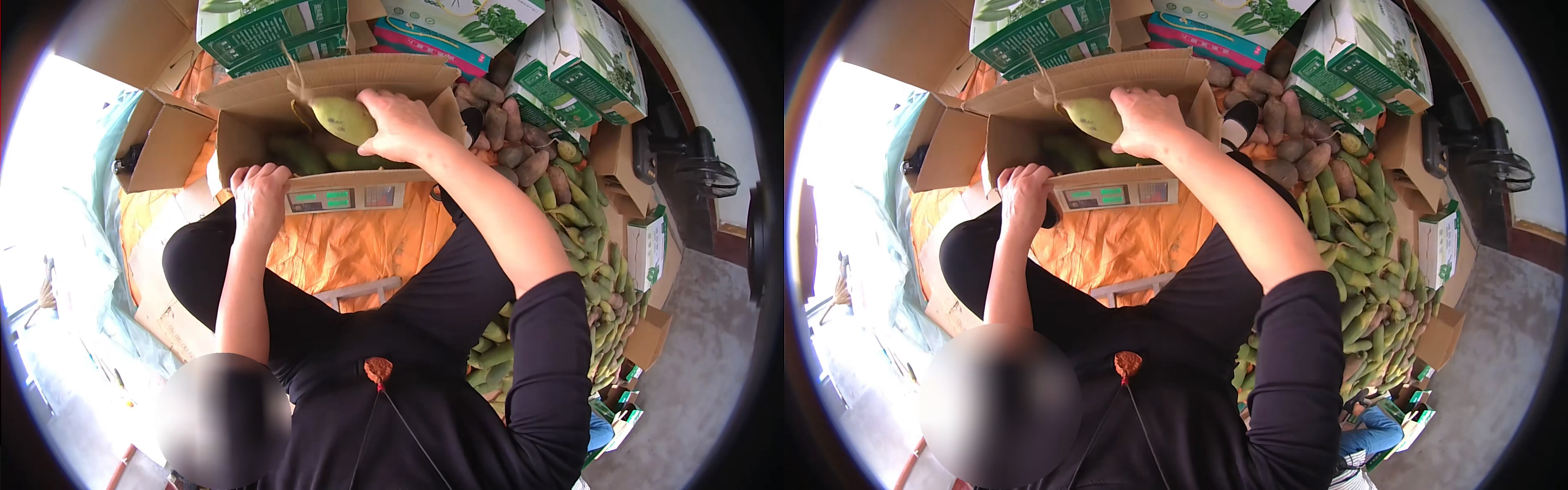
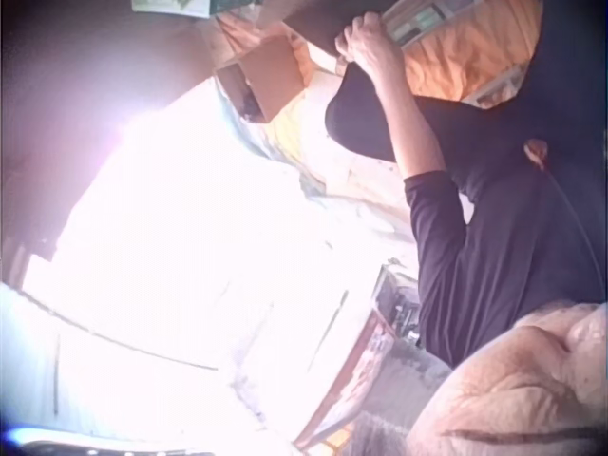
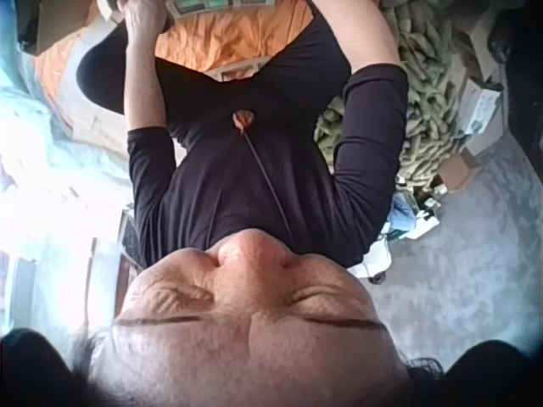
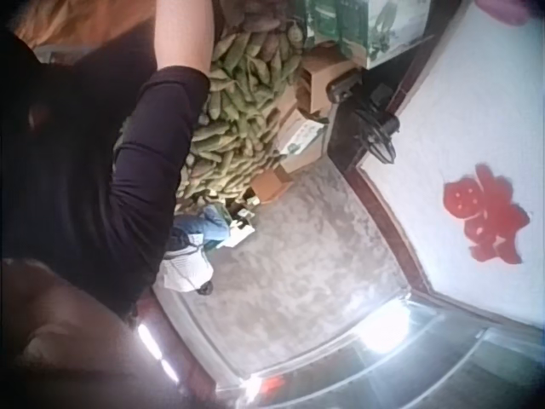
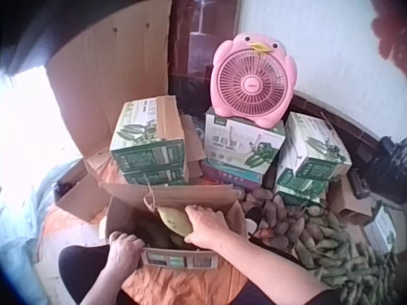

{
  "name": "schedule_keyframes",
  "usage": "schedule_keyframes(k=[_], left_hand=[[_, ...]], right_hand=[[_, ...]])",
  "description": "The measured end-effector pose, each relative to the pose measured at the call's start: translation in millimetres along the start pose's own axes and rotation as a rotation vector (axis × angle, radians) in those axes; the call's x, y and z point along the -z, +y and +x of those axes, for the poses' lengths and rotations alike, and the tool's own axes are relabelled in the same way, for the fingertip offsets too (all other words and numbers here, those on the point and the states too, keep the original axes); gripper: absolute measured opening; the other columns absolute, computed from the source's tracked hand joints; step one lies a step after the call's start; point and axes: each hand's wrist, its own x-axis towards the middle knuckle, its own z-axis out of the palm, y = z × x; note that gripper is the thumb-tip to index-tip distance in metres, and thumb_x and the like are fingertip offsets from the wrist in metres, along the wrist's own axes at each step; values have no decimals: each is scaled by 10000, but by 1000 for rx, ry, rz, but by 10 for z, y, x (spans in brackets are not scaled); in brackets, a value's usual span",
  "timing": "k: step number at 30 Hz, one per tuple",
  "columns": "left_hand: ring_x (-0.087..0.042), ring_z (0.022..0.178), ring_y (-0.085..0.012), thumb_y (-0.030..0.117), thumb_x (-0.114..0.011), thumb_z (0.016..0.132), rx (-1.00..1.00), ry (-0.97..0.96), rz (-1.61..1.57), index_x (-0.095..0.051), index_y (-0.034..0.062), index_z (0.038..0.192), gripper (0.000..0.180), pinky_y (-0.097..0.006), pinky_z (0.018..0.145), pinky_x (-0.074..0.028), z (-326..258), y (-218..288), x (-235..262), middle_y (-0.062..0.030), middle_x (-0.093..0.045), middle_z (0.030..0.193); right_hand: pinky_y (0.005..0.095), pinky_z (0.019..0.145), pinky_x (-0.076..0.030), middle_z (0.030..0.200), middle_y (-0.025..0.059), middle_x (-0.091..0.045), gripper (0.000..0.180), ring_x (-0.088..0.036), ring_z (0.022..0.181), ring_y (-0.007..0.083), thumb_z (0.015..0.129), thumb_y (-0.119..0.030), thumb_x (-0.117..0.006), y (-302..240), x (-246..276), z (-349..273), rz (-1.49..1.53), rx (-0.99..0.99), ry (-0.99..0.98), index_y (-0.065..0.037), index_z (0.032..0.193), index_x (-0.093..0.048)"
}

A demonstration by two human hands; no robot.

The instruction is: Sort and pack gourds and sweet potatoes into boxes for shipment.

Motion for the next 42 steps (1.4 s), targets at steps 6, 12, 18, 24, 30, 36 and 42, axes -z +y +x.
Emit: schedule_keyframes(k=[6, 12, 18, 24, 30, 36, 42], left_hand=[[-593, 892, -250, 75, -628, 769, -25, -17, 60, -636, 122, 841, 86, -412, 900, -396, 27, -5, -56, -44, -615, 832], [-588, 918, -269, 103, -656, 767, 20, -60, 101, -637, 106, 907, 141, -413, 907, -396, 16, 8, -13, -56, -623, 884], [-588, 935, -276, 69, -651, 767, 20, -83, 123, -633, 107, 945, 183, -414, 920, -393, 5, 54, -29, -59, -627, 908], [-586, 941, -276, 49, -644, 754, 10, -63, 142, -636, 107, 950, 204, -412, 920, -392, 8, 48, -45, -64, -628, 910], [-584, 960, -284, 63, -648, 750, -52, -31, -13, -642, 95, 971, 223, -417, 917, -393, 129, 190, -214, -75, -640, 926], [-588, 914, -280, 59, -657, 757, -18, -28, 62, -646, 103, 930, 178, -413, 912, -389, 17, 95, 58, -60, -632, 888], [-588, 917, -271, 52, -665, 743, 27, -13, 45, -647, 100, 907, 172, -414, 930, -385, -4, 78, 39, -58, -624, 868]], right_hand=[[418, 895, -493, 1132, 141, -637, 668, -603, 1081, 331, 693, -290, -810, 209, -101, -29, -151, -53, -40, -105, 1269, -526], [328, 846, -513, 1123, 104, -662, 512, -642, 971, 196, 810, -247, -742, 522, 767, -735, 299, -27, 238, -79, 1259, -564], [348, 832, -515, 1059, 127, -677, 423, -655, 936, 226, 817, -228, -735, 1750, 397, -2039, 267, -469, 443, -60, 1180, -599], [353, 733, -516, 958, 140, -683, 328, -659, 909, 231, 819, -190, -704, 2711, -1101, -3598, 39, -1102, 232, -46, 1108, -649], [398, 654, -511, 955, 53, -602, 454, -600, 846, 203, 817, -367, -744, 3465, -1972, -5084, 464, -1475, 73, -97, 1157, -610], [503, 828, -468, 1248, 93, -472, 586, -490, 1094, 292, 825, -382, -750, 3048, -2304, -4111, 1336, -1825, 752, -86, 1270, -511], [487, 877, -452, 1350, 96, -382, 692, -471, 1091, 281, 833, -395, -744, 3058, -2371, -3997, 1484, -1843, 808, -106, 1365, -408]])
